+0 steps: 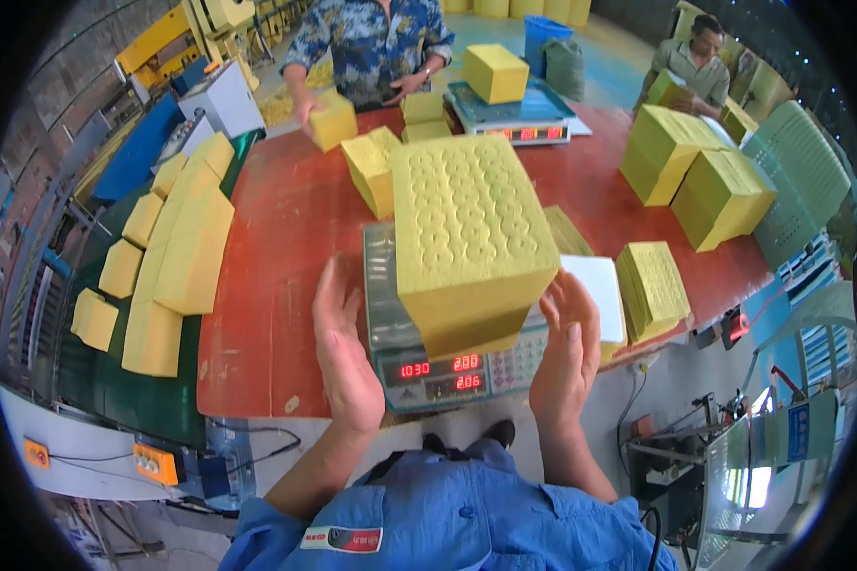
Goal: The recorder is weighing stacks of yellow textured paper on a digital scale and organizing them into larger piles.
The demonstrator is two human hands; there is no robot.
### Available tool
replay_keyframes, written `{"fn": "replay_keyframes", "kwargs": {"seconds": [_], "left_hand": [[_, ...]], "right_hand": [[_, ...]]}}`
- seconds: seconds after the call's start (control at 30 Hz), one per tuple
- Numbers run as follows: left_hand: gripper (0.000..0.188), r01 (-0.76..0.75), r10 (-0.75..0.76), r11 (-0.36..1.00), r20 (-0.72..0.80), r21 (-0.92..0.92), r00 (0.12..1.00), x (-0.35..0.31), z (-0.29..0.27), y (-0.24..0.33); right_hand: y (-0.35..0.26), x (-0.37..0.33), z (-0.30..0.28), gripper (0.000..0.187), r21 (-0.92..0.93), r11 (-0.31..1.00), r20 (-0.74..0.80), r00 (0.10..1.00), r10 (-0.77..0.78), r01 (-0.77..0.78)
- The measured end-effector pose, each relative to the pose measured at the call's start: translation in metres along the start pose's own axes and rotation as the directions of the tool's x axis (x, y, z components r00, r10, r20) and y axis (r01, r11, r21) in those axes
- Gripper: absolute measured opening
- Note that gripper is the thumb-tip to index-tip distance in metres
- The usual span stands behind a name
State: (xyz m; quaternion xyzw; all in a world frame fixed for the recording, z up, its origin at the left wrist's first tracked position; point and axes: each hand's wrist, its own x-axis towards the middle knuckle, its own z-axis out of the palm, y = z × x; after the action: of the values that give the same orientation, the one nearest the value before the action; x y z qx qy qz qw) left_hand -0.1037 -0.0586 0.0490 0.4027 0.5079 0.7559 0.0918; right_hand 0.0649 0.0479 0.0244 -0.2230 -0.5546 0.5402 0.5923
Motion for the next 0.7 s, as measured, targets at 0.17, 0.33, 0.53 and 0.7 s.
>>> {"fn": "replay_keyframes", "kwargs": {"seconds": [0.17, 0.33, 0.53, 0.7], "left_hand": [[0.067, -0.080, 0.080, 0.996, 0.003, 0.042, 0.997, -0.010, -0.001, 0.022], [0.053, -0.163, 0.152, 0.983, 0.122, 0.086, 0.981, -0.020, -0.001, 0.036], [0.052, -0.192, 0.178, 0.973, 0.116, 0.130, 0.977, -0.030, -0.007, 0.038], [0.052, -0.190, 0.172, 0.970, 0.125, 0.153, 0.977, -0.038, -0.002, 0.045]], "right_hand": [[-0.011, -0.012, 0.000, 0.048, 0.011, 0.999, 0.084, 0.995, -0.047, 0.046], [-0.016, -0.021, -0.001, 0.045, 0.069, 0.997, 0.069, 0.996, -0.049, 0.044], [-0.025, -0.028, -0.004, 0.044, 0.002, 0.997, 0.050, 0.996, -0.075, 0.075], [-0.029, -0.036, -0.013, 0.047, 0.022, 0.998, 0.088, 0.995, -0.055, 0.053]]}}
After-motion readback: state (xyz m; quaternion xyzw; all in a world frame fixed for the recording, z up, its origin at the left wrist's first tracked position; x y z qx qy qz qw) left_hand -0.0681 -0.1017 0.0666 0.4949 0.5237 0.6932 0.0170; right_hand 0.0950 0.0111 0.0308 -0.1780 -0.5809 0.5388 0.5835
